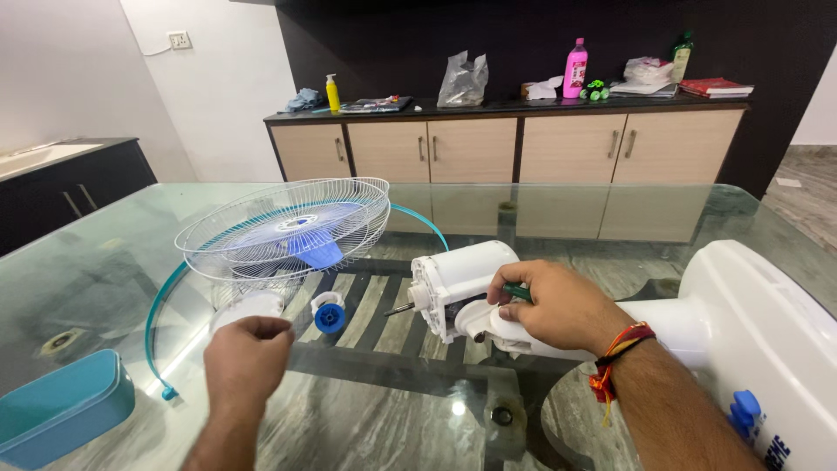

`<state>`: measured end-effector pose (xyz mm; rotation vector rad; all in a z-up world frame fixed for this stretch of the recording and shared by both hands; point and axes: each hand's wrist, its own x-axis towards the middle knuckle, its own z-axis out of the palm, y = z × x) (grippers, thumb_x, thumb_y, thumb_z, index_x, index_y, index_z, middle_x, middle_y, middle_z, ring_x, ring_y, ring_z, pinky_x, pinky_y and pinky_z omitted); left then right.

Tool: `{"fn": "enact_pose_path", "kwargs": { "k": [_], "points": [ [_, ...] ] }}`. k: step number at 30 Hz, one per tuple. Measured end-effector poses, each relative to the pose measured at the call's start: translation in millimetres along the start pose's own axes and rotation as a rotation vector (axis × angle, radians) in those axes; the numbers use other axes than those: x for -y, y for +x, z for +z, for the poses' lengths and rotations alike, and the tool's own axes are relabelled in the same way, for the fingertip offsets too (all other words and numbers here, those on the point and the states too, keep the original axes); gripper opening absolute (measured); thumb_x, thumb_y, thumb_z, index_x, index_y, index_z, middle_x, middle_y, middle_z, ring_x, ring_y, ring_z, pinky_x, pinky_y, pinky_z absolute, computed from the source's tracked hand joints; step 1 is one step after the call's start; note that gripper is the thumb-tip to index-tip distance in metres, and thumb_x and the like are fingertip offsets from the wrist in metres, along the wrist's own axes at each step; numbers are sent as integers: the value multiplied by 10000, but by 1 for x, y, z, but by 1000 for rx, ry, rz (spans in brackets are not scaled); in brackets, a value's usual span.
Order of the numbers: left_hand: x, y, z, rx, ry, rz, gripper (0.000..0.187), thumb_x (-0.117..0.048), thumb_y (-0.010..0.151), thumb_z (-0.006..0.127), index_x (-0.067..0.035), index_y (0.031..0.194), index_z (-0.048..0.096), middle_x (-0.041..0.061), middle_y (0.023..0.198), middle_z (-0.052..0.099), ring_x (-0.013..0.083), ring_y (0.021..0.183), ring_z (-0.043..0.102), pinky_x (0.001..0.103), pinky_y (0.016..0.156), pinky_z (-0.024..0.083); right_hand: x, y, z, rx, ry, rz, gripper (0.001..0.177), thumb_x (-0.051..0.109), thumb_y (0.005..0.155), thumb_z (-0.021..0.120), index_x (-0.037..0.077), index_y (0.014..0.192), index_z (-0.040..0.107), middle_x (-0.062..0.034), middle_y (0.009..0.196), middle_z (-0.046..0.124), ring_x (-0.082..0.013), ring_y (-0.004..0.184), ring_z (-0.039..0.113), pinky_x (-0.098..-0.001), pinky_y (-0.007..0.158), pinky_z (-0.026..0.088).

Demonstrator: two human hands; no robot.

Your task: The person assembles a white wall-mounted fan by hand, using a green screwdriver to tighten screws on the motor housing and the black rear grille. The person aligns the motor to the neck and secures the rear grille to the motor assembly.

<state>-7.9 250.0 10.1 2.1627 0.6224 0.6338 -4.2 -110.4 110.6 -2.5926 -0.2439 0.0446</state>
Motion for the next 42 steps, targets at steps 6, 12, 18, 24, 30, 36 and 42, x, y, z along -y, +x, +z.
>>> {"fn": "enact_pose_path", "kwargs": {
  "k": [6, 12, 18, 24, 30, 36, 42],
  "points": [
    [-76, -73, 60, 673, -378, -105, 350, -308, 943, 641, -10, 1029, 803, 129, 850, 808, 214, 708, 727, 348, 659, 581, -6, 5, 0, -45, 81, 29, 168, 291, 915, 742, 138, 984, 740, -68, 852, 797, -226, 802, 742, -391, 761, 558],
    [-129, -145, 109, 1151, -962, -711, 752, -598, 1039, 372, 88, 1297, 541, 289, 1046, 708, 379, 956, 734, 469, 909, 619, -13, 5, -7, -107, 55, -108, 259, 262, 798, 844, 76, 943, 740, -119, 866, 798, -241, 815, 760, -370, 774, 576],
    [-133, -150, 129, 1038, -1274, -726, 663, -529, 1024, 381, 48, 1288, 571, 251, 1120, 715, 338, 1032, 739, 471, 945, 605, -17, -1, -10, -10, 129, -143, 209, 163, 806, 770, 141, 1014, 780, -83, 977, 797, -224, 922, 758, -356, 832, 570],
    [-130, -148, 134, 1105, -1231, -651, 577, -506, 1053, 410, 6, 1256, 586, 204, 1073, 725, 311, 1003, 740, 466, 921, 623, -6, -7, -8, -25, 75, -82, 126, 171, 827, 749, 120, 940, 773, -55, 949, 794, -203, 924, 749, -360, 836, 571],
    [-129, -149, 136, 1124, -1231, -621, 506, -430, 999, 440, -18, 1246, 596, 185, 1047, 749, 297, 961, 757, 436, 890, 632, 4, -7, -12, 20, -184, 8, 316, 302, 858, 864, 61, 1003, 719, -80, 961, 767, -224, 929, 733, -380, 836, 564],
    [-128, -147, 139, 1107, -1215, -656, 573, -507, 1000, 441, -11, 1246, 590, 186, 1021, 740, 298, 946, 753, 448, 866, 630, 1, -4, -9, 15, 235, -51, 141, 85, 816, 721, 122, 939, 778, -31, 894, 842, -154, 885, 806, -321, 835, 623],
    [-125, -146, 143, 1134, -1237, -646, 574, -498, 992, 441, -1, 1232, 597, 189, 1025, 743, 295, 945, 761, 438, 846, 636, 8, -5, -7, -19, 32, 4, 162, 255, 864, 787, 183, 1008, 767, -4, 919, 813, -151, 877, 771, -344, 813, 593]
  ]
}}
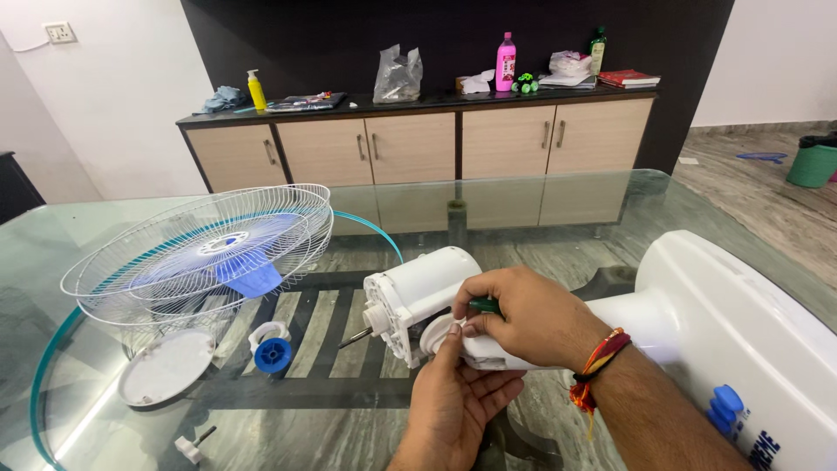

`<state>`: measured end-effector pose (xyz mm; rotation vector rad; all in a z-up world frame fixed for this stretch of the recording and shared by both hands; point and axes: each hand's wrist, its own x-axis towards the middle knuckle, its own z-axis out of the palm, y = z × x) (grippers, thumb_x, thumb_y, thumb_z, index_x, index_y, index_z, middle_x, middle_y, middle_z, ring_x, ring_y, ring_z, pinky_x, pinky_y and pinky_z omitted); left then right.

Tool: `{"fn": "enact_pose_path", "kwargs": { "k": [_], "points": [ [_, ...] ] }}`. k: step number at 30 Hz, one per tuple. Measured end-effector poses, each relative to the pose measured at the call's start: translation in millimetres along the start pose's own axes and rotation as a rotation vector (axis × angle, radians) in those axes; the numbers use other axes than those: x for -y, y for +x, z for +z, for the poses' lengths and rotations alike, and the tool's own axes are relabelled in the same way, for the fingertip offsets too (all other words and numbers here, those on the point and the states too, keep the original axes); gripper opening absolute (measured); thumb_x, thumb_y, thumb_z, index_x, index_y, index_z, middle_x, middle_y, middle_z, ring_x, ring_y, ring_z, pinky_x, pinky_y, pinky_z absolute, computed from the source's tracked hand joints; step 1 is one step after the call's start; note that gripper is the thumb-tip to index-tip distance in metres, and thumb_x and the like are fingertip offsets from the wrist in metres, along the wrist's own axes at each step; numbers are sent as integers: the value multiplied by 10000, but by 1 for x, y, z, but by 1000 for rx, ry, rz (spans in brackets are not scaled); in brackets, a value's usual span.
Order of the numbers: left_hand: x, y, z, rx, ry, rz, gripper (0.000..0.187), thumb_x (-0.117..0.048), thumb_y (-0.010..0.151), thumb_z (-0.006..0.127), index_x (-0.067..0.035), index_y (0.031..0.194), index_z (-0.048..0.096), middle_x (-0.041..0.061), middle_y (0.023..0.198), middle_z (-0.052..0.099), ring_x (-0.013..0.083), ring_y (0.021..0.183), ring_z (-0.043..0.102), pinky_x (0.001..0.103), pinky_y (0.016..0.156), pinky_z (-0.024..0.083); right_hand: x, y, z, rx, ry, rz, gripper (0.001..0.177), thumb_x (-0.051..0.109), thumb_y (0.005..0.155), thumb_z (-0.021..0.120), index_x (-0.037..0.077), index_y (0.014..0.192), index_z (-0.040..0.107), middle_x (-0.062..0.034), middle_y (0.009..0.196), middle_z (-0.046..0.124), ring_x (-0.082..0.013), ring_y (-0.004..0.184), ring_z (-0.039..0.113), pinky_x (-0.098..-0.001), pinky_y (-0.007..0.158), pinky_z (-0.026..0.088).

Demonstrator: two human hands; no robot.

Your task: The person assembles a white wall-mounted fan by hand, using a green screwdriver to tighten screws on the motor housing and the black rear grille. The person aligns the motor to the neck and secures the rear grille to the motor assembly.

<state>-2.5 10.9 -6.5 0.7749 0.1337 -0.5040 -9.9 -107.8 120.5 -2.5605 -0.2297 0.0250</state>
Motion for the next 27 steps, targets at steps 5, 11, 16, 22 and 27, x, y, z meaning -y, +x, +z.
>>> {"fn": "enact_pose_path", "kwargs": {
  "k": [5, 11, 16, 22, 27],
  "points": [
    [0, 3, -2, -16, 45, -16, 608, -529, 991, 438, 3, 1236, 603, 191, 1021, 734, 294, 965, 755, 440, 856, 644, 0, 0, -4, 43, -24, -32, 222, 291, 812, 817, 186, 1003, 775, -8, 900, 813, -151, 855, 771, -340, 805, 593],
    [-5, 2, -5, 24, 148, -97, 686, -581, 1007, 451, 41, 1262, 591, 184, 1012, 699, 307, 972, 733, 455, 874, 636, -5, 0, -9, 49, 47, -33, 244, 273, 781, 822, 124, 967, 770, -25, 850, 811, -131, 814, 762, -315, 790, 606],
    [-7, -3, -2, 65, 83, -134, 680, -567, 1001, 414, 20, 1313, 560, 209, 1098, 694, 324, 1042, 737, 466, 904, 629, -3, 0, -6, 56, 32, 37, 227, 274, 786, 808, 134, 960, 770, -2, 830, 781, -114, 803, 739, -312, 769, 600],
    [-10, -6, 0, 70, 69, -139, 679, -558, 985, 408, -11, 1371, 524, 208, 1138, 697, 322, 1057, 731, 472, 914, 627, 2, 1, -5, 38, -13, -41, 235, 256, 749, 793, 114, 934, 768, -11, 803, 778, -132, 765, 744, -318, 716, 598],
    [-8, -4, 0, 109, 72, -126, 713, -562, 992, 394, 24, 1385, 500, 250, 1159, 698, 341, 1054, 751, 478, 916, 635, 6, -2, -8, 26, -10, -10, 254, 204, 696, 785, 91, 917, 733, -31, 775, 759, -164, 743, 739, -332, 689, 588]
  ]
}}
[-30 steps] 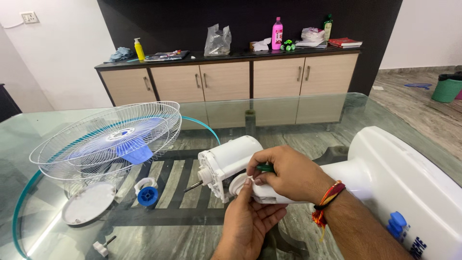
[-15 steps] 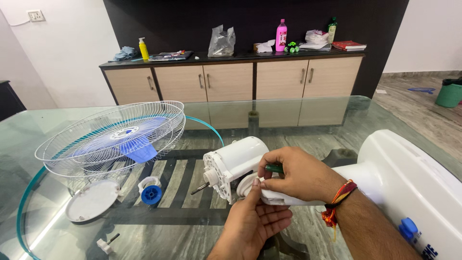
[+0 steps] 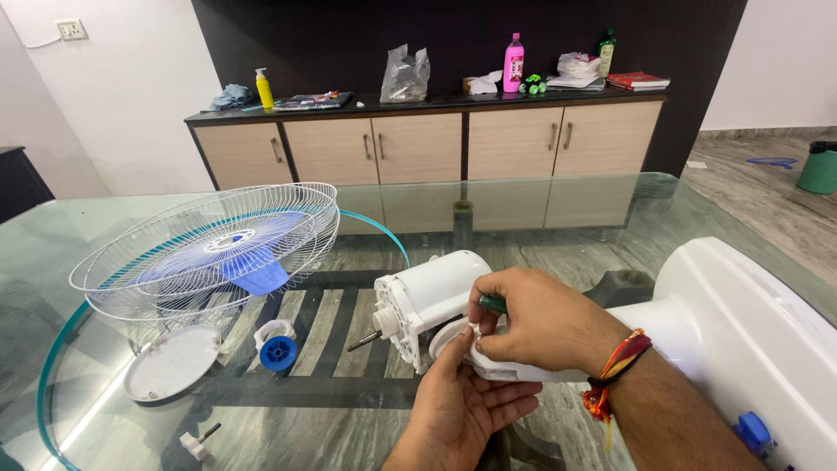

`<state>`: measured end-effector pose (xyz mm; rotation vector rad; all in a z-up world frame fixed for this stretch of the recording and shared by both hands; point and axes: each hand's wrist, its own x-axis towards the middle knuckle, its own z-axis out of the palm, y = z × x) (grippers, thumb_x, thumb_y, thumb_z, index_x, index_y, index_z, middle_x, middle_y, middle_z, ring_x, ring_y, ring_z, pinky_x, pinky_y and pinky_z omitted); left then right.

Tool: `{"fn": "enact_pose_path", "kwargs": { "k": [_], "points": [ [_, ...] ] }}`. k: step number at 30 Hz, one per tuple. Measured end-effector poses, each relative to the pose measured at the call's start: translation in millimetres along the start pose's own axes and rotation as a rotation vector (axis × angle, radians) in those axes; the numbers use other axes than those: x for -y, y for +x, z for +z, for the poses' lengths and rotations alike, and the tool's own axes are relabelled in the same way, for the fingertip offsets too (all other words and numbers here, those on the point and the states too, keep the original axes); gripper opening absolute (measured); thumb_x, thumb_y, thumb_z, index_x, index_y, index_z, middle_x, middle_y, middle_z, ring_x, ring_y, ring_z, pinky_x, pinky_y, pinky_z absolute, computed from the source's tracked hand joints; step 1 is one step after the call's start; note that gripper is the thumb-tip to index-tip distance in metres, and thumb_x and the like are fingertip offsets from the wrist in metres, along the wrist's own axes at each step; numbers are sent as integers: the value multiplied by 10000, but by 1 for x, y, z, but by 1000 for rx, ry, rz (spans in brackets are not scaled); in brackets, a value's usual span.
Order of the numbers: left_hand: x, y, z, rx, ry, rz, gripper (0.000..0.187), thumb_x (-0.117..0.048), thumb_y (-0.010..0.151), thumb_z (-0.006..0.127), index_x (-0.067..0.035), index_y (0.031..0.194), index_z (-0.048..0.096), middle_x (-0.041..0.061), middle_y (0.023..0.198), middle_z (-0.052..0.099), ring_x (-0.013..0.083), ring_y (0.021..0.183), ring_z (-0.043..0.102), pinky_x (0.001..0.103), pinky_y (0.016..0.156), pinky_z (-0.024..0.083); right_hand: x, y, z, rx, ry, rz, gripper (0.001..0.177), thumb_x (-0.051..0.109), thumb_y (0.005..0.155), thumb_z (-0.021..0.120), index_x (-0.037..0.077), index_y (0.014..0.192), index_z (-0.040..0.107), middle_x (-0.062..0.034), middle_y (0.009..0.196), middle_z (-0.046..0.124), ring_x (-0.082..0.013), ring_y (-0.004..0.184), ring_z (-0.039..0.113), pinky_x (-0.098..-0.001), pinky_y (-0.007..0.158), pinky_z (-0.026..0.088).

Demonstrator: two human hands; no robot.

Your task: The person assembles a white wall-mounted fan by hand, using a green screwdriver to tighten screws on the motor housing and the black rear grille. The person aligns the motor to the neck and secures the rear grille to the motor assembly.

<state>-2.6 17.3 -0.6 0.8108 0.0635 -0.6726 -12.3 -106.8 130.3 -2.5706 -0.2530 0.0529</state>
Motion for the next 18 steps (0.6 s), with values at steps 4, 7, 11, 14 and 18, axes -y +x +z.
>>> {"fn": "enact_pose_path", "kwargs": {
  "k": [4, 7, 11, 14, 18],
  "points": [
    [2, 2, -1, -21, 0, 9, 692, -545, 994, 412, 13, 1392, 502, 240, 1164, 695, 343, 1043, 749, 482, 923, 635, 9, -1, 6, -2, -64, 116, 243, 194, 663, 793, 66, 850, 705, -50, 767, 742, -194, 726, 733, -361, 675, 590],
    [1, 1, 1, -15, 9, 19, 687, -546, 994, 415, 9, 1388, 506, 227, 1159, 699, 343, 1038, 751, 480, 919, 634, 15, 0, 8, -18, -138, 167, 257, 223, 668, 808, 84, 851, 694, -47, 765, 739, -185, 737, 738, -346, 699, 593],
    [0, -3, 3, -32, 45, 41, 662, -553, 991, 416, -19, 1364, 536, 200, 1158, 706, 324, 1033, 749, 463, 909, 635, 18, 0, 10, -48, -145, 193, 251, 227, 664, 802, 79, 826, 681, -53, 749, 739, -204, 737, 738, -360, 705, 589],
    [2, -3, 4, -24, 55, 38, 664, -564, 993, 397, -26, 1344, 565, 184, 1137, 720, 298, 1009, 753, 442, 888, 640, 16, 2, 10, -37, -160, 186, 249, 210, 635, 782, 71, 804, 664, -73, 730, 740, -228, 721, 738, -372, 695, 585],
    [2, 2, 0, -26, 72, 31, 670, -560, 1010, 386, -6, 1340, 568, 186, 1089, 736, 267, 1000, 772, 422, 890, 658, 18, 16, 9, 0, -224, 226, 250, 199, 599, 797, 74, 763, 656, -107, 721, 724, -245, 713, 733, -395, 673, 579]
  ]
}}
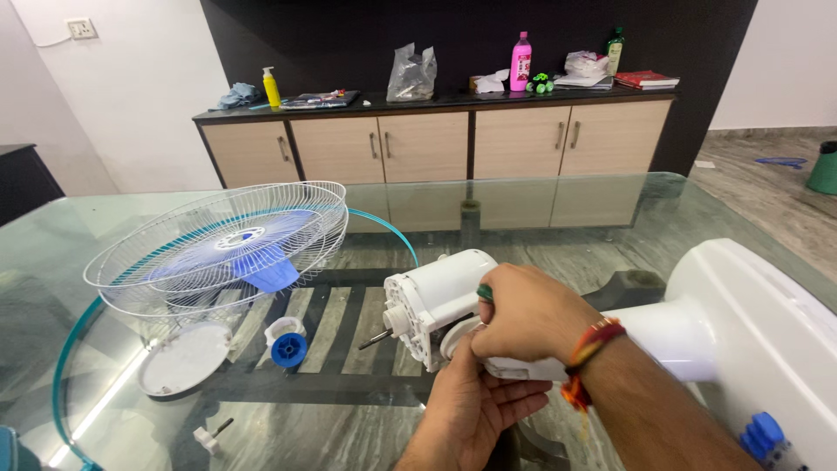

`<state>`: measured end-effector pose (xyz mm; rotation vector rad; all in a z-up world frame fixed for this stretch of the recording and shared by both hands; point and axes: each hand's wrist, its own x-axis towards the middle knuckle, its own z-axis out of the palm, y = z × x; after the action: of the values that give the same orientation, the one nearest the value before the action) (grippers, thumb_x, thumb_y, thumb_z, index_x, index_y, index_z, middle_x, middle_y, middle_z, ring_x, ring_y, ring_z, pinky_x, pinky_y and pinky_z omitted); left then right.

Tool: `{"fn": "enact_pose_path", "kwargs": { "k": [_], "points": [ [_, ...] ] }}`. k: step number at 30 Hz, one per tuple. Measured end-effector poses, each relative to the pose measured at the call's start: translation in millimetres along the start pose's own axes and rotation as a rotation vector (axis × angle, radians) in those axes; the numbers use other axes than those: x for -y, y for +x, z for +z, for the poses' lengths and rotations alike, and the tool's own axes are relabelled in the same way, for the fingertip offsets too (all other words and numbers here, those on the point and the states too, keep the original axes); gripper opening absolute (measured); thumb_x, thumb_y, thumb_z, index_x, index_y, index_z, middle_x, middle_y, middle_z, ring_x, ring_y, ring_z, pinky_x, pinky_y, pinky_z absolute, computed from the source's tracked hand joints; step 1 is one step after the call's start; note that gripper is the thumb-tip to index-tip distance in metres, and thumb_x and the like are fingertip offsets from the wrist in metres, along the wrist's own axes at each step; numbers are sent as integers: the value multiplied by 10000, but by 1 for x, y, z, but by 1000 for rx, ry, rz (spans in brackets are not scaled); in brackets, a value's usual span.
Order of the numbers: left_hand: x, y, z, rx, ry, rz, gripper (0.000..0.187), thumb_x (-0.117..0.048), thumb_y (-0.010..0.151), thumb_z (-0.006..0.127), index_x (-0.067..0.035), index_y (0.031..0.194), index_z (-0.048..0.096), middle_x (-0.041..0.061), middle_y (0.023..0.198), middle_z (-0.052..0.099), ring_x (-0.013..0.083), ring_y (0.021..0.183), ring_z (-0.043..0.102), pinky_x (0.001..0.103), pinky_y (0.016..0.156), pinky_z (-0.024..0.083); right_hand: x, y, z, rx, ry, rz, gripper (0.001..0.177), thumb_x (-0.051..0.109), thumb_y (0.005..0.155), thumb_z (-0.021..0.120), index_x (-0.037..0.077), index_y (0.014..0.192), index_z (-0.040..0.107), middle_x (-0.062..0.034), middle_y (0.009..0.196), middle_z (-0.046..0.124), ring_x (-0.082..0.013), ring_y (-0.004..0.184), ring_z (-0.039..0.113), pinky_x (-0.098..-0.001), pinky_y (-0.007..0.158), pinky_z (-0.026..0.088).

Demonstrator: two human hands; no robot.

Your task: The person assembles a white wall-mounted fan by hand, using a green screwdriver to tighten screws on the motor housing and the black rear grille. The person aligns the motor to the neck and secures the rear grille to the motor assembly.

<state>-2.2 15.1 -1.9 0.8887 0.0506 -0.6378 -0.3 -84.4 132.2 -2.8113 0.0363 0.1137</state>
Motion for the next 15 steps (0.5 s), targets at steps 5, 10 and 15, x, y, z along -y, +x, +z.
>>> {"fn": "enact_pose_path", "kwargs": {
  "k": [5, 10, 15],
  "points": [
    [4, 4, -4, 33, -25, 19, 689, -559, 1003, 382, 16, 1329, 575, 195, 1073, 752, 290, 971, 764, 431, 867, 649, 1, 14, -6, 62, -99, -88, 279, 233, 594, 811, 38, 736, 670, -128, 695, 710, -264, 671, 708, -401, 636, 553],
    [5, 9, -6, 17, -43, 9, 662, -528, 1003, 360, 14, 1339, 537, 220, 1118, 732, 314, 1002, 769, 452, 889, 653, -6, 19, -6, 84, -46, -141, 292, 248, 579, 820, 45, 730, 673, -120, 690, 717, -266, 661, 698, -397, 622, 542],
    [3, 4, -4, 21, -36, 17, 646, -542, 986, 389, -19, 1335, 541, 205, 1122, 719, 297, 1002, 756, 443, 888, 640, -14, 13, -3, 92, 26, -167, 205, 236, 642, 769, 80, 742, 681, -87, 702, 735, -239, 681, 708, -389, 630, 549]
  ]
}}
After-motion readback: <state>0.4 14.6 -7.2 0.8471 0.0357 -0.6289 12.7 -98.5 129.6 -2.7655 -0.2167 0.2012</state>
